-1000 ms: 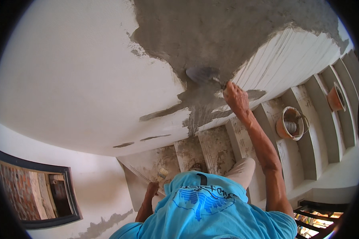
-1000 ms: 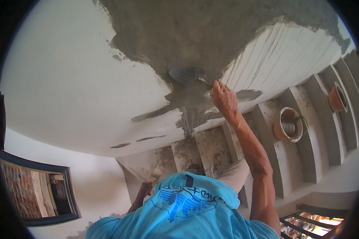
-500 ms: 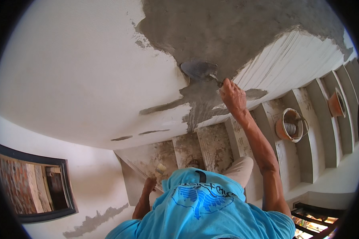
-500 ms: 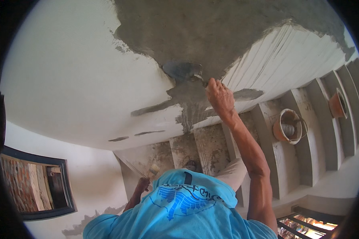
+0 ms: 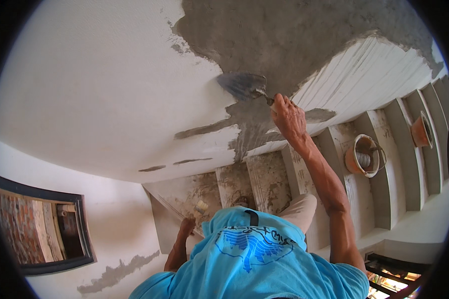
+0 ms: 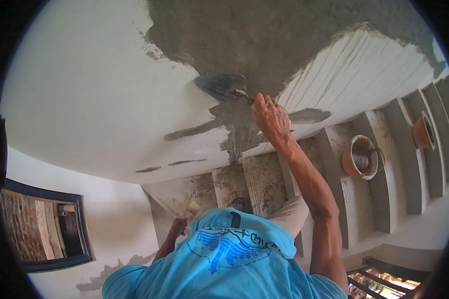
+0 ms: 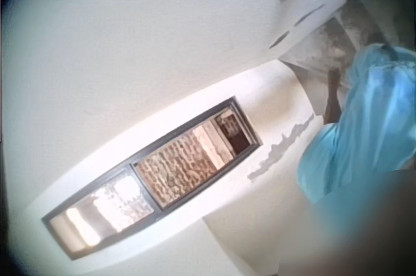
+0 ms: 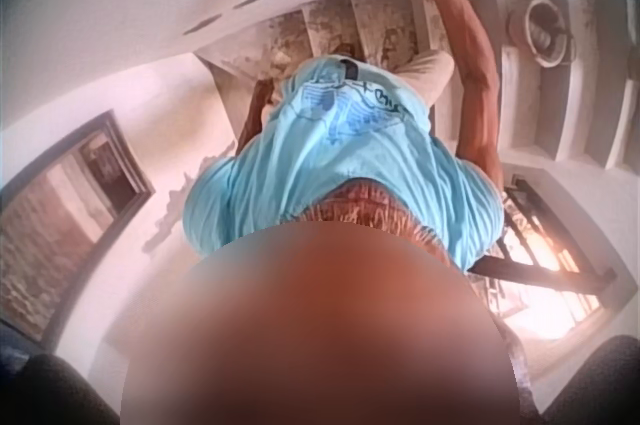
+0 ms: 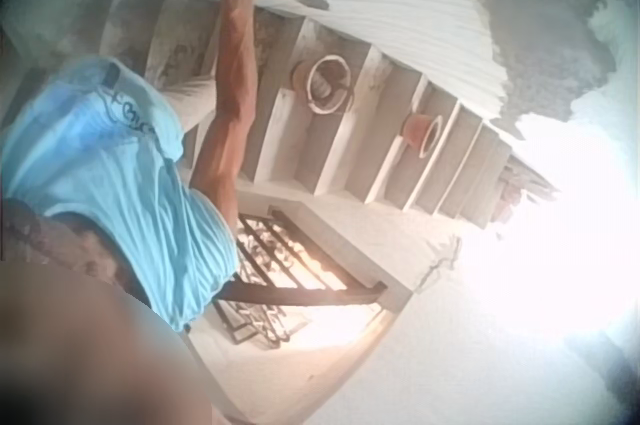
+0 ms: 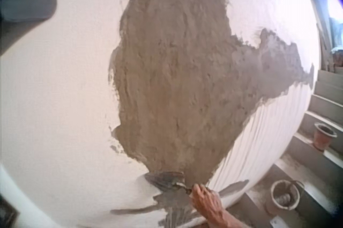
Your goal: The person applies plaster to a curved wall using a trowel and brush. They scoop plaster from a bucket, spread it on the wall, and smooth the surface while standing on a spiral staircase.
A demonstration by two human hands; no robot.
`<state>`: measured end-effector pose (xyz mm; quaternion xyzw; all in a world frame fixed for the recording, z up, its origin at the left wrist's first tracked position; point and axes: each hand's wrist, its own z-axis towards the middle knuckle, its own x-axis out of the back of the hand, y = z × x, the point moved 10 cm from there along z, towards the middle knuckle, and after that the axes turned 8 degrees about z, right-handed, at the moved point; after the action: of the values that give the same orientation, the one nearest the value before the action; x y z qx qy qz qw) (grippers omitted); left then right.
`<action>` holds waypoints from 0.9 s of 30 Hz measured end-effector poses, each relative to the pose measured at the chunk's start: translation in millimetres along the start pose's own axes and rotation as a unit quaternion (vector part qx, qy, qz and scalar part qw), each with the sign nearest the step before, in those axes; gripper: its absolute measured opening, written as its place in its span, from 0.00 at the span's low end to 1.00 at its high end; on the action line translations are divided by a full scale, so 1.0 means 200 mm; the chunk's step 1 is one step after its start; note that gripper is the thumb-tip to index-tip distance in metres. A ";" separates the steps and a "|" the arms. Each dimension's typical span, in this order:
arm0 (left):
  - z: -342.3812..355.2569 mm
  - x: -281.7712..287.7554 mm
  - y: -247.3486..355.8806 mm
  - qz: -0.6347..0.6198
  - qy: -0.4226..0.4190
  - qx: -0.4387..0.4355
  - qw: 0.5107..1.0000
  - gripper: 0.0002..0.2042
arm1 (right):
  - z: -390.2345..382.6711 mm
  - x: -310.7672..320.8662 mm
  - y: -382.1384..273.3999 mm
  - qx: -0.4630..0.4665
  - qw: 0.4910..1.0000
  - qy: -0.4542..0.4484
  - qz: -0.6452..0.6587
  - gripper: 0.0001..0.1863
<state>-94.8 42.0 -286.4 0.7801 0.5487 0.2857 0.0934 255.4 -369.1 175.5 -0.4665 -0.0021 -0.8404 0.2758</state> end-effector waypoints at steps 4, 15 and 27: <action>0.01 -0.02 -0.02 -0.012 -0.003 0.001 1.000 0.22 | -0.18 -0.17 0.08 -0.044 0.994 -0.095 -0.022 0.10; -0.02 -0.01 -0.05 -0.012 -0.019 -0.004 1.000 0.18 | 0.01 0.03 -0.07 -0.005 1.000 -0.005 0.020 0.10; -0.02 -0.05 -0.07 -0.028 -0.017 0.002 0.999 0.20 | -0.06 0.01 -0.12 0.007 0.998 -0.029 0.056 0.09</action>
<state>-110.1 38.0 -292.3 0.7696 0.5690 0.2683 0.1088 235.3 -352.9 176.3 -0.4883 0.0101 -0.8097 0.3253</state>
